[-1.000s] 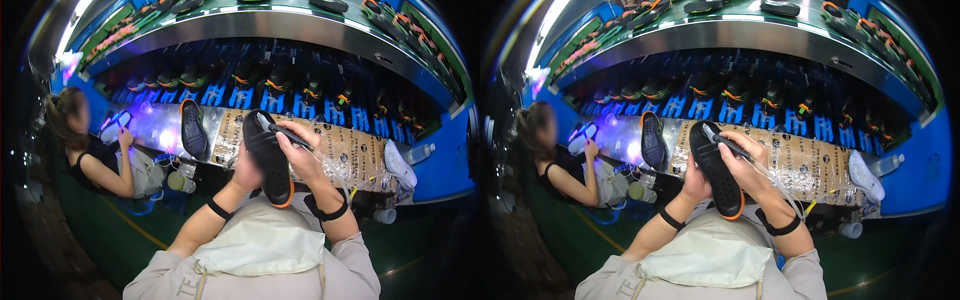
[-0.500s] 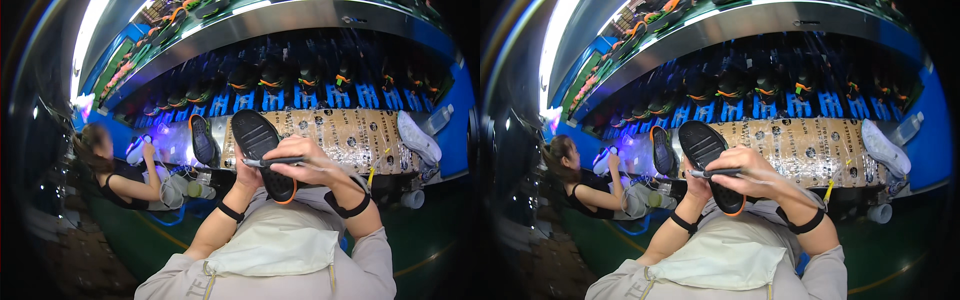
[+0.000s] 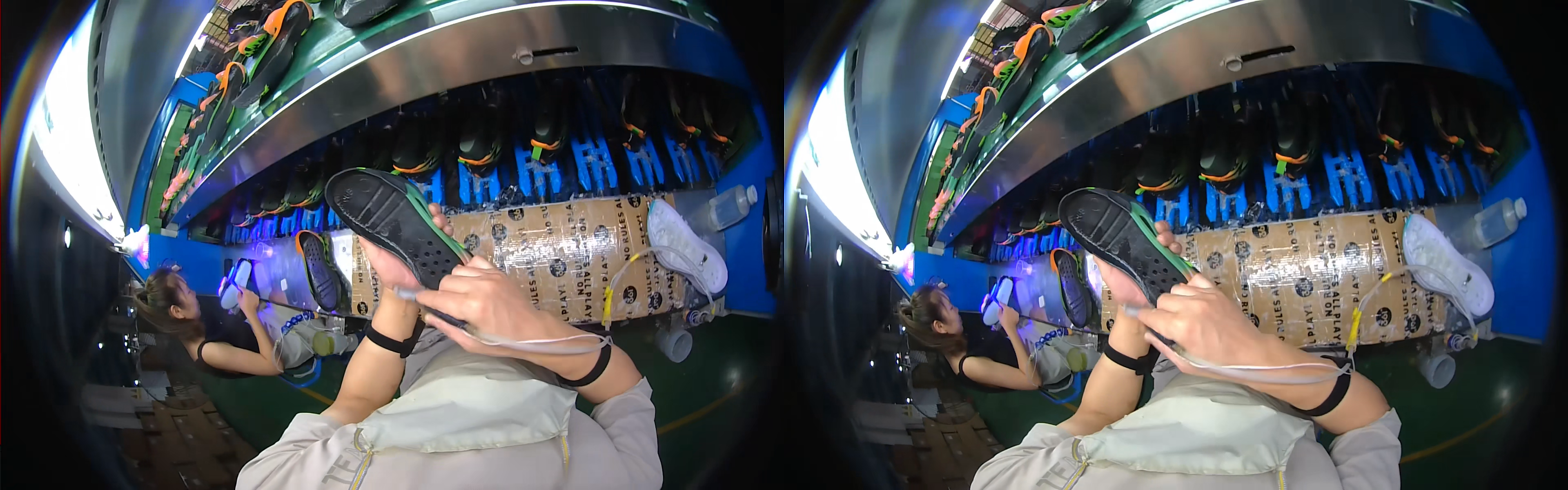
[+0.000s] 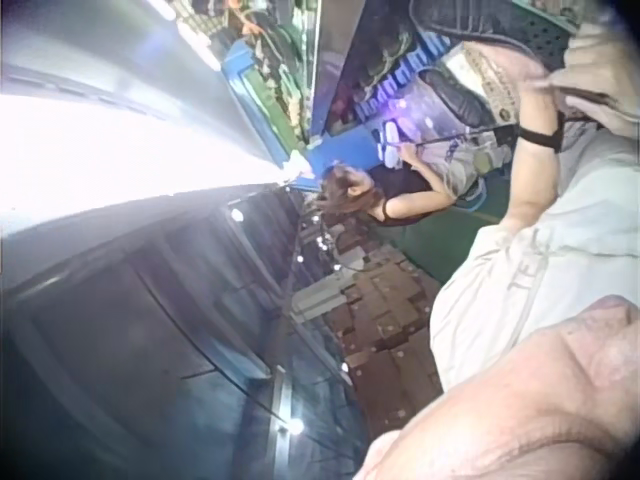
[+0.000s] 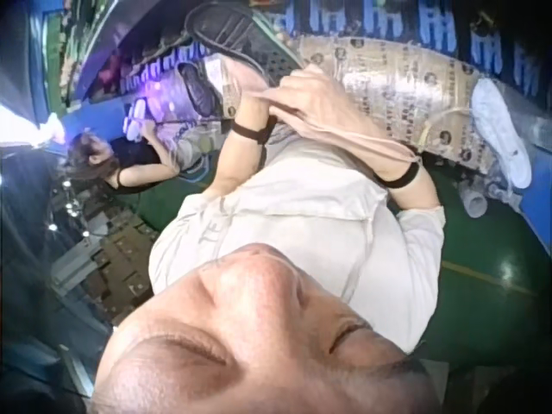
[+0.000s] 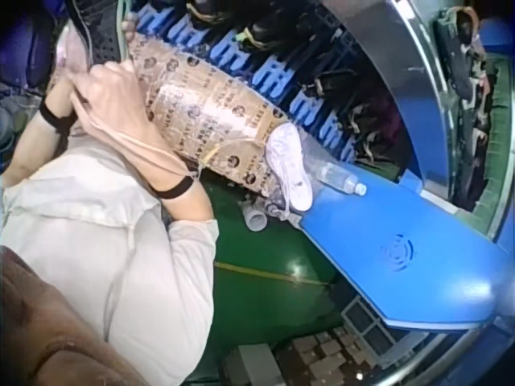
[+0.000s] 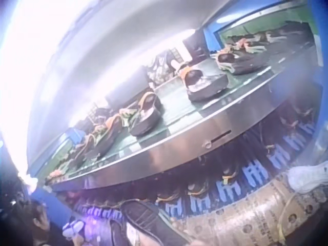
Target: The person applies a liquid substance to the underside of shoe soles using a specialized applicator tool. The person picks up soles from a rack, applies the substance to specific areas of the sole, and places the treated soles onto a moving conveyor belt.
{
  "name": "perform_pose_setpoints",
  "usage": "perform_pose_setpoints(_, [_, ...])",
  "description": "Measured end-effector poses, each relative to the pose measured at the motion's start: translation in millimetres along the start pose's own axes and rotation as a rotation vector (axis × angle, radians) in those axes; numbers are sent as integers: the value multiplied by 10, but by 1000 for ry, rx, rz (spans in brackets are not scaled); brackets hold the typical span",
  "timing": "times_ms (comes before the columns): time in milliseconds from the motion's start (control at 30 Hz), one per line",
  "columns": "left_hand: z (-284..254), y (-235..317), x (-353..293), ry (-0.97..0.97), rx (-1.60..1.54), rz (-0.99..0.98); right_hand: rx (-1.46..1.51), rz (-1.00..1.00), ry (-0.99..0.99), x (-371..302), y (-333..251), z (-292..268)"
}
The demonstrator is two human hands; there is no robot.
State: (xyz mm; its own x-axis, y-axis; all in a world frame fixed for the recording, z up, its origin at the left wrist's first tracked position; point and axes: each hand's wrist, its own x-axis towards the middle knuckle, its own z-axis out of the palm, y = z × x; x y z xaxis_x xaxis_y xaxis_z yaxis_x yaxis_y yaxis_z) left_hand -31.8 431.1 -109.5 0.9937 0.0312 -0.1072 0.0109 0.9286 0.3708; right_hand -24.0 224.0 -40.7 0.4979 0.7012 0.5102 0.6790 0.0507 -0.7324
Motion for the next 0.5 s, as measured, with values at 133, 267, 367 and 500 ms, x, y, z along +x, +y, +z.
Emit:
perform_pose_setpoints(133, [119,208,151,-65,29,64,-84,119,238,95,-3,-168])
perform_pose_setpoints(267, [178,257,112,-146,8,216,22,-31,-32,-53,-78,-28])
perform_pose_setpoints(367, [143,325,-122,-207,-19,166,168,196,109,-149,-243,13])
perform_pose_setpoints(500, [113,541,-298,-238,139,208,-11,17,-56,-197,-365,203])
